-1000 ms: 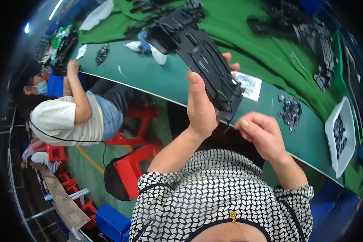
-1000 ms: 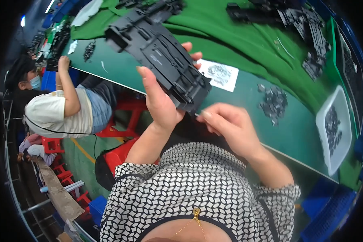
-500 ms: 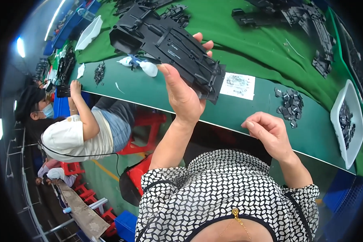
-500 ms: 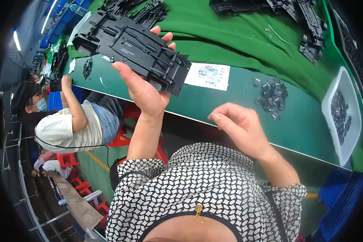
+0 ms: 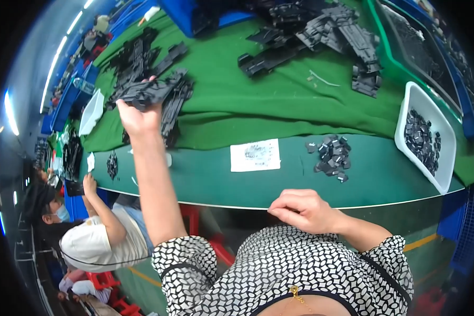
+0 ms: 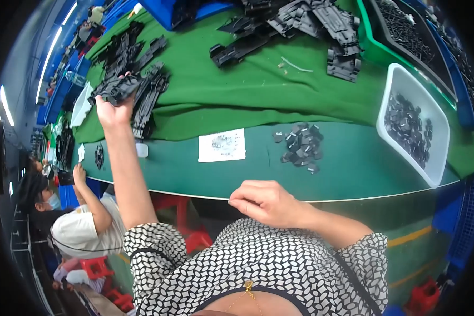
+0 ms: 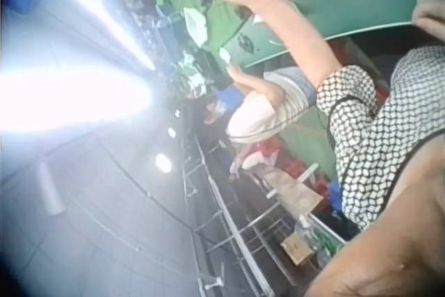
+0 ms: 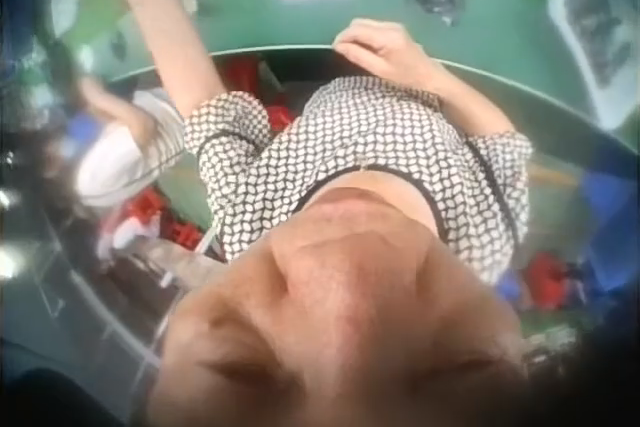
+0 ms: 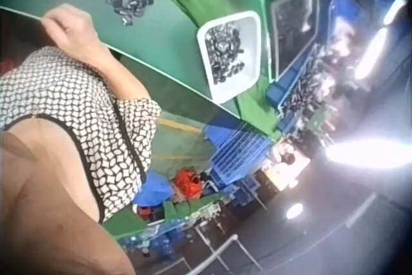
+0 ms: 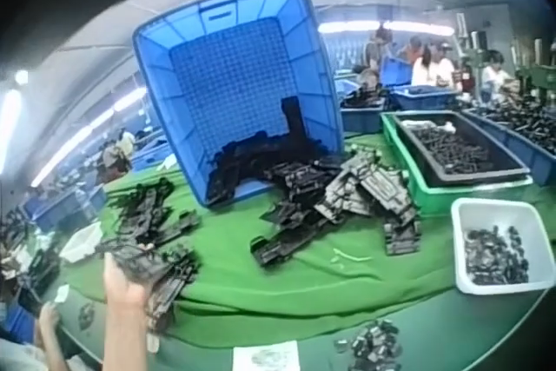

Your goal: Assemble small plastic components into a larger toy chassis on a factory production line.

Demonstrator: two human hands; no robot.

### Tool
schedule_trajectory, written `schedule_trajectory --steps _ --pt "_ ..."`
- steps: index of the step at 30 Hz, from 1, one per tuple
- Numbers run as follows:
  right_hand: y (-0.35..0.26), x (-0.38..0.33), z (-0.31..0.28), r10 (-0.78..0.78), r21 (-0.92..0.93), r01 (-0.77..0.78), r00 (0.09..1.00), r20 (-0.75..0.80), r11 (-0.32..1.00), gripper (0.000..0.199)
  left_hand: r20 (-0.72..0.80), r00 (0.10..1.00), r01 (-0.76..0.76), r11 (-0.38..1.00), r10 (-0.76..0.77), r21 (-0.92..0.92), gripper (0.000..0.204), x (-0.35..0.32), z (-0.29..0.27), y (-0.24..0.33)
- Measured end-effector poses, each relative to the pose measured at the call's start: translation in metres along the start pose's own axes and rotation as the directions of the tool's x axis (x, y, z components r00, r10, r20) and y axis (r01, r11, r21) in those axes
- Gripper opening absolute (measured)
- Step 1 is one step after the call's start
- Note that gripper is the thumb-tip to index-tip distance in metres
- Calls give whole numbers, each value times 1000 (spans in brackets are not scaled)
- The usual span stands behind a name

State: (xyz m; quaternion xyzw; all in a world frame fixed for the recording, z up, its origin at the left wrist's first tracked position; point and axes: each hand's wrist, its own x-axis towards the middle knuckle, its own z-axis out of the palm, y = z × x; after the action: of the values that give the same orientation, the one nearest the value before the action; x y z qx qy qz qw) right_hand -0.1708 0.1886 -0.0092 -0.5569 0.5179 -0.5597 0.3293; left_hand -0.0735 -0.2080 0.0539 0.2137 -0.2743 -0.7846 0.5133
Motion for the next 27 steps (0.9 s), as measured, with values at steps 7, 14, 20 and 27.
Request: schedule_trajectory --steps 7,14,20,27 --pt "0 -3 -1 -10 -10 10 1000 -5 1000 8 -561 732 -175 903 385 392 35 86 -10 17" --pt "6 -6 -1 -78 -36 77 997 -25 996 9 433 900 -388 360 -51 849 63 -13 92 -107" --pt "8 -3 4 -162 -58 161 987 -16 985 9 481 783 -578 -175 -393 797 89 -9 74 -164" --pt "10 -5 2 -212 -76 209 976 -39 975 8 616 696 -704 -183 -370 686 68 -63 90 -168"
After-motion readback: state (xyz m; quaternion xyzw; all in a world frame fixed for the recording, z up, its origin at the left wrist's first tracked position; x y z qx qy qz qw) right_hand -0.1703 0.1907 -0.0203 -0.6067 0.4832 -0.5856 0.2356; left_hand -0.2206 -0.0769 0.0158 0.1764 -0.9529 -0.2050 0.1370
